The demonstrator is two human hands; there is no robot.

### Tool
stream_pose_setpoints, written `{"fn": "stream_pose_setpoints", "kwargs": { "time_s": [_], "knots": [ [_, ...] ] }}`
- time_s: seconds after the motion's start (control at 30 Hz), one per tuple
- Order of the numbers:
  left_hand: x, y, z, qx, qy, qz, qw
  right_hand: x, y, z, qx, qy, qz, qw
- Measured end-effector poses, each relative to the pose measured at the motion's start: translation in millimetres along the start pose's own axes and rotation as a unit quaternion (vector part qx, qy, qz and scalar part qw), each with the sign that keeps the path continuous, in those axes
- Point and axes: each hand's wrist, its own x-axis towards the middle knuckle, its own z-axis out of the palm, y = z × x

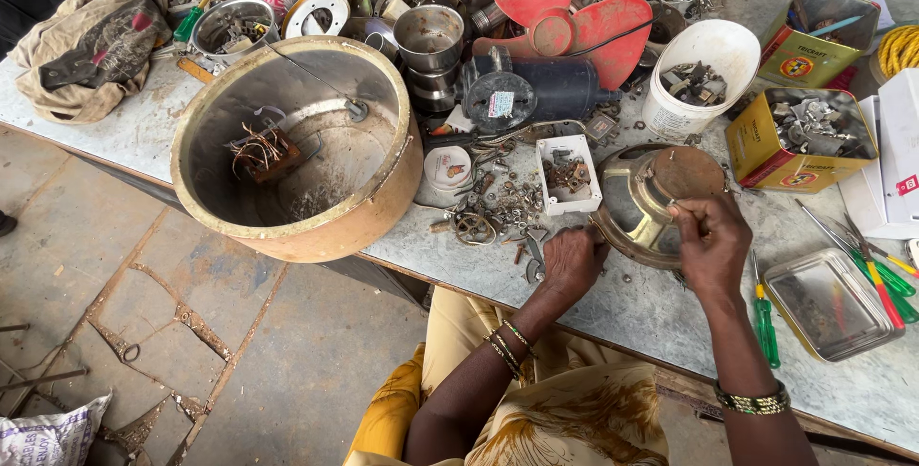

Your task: The person sorts through small metal hardware, screws, and electronic components on a workbench by hand.

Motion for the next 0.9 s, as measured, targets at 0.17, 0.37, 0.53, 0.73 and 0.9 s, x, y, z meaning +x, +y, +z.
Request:
{"fn": "stream_pose_setpoints", "kwargs": {
  "time_s": [0.17, 0.37, 0.53, 0.73, 0.9],
  "knots": [
    [6.2, -18.9, -14.6, -0.118, -0.084, -0.065, 0.987, -27.4, 20.4, -12.1, 0.609, -0.07, 0.269, 0.743],
    [1.5, -39.2, -37.4, -0.504, -0.223, -0.184, 0.814, -55.5, 21.8, 1.6, 0.7, -0.133, 0.414, 0.566],
    [-4.0, -32.3, -43.8, -0.638, -0.279, -0.175, 0.696, -46.3, -7.7, 9.6, 0.68, -0.229, 0.347, 0.604],
    [-8.4, -29.5, -47.4, -0.666, -0.298, -0.172, 0.662, -50.1, -29.9, 18.1, 0.552, -0.246, 0.367, 0.708],
    [-9.8, -29.3, -43.7, -0.652, -0.278, -0.191, 0.679, -54.0, -16.6, 21.5, 0.548, -0.23, 0.355, 0.721]
  ]
}}
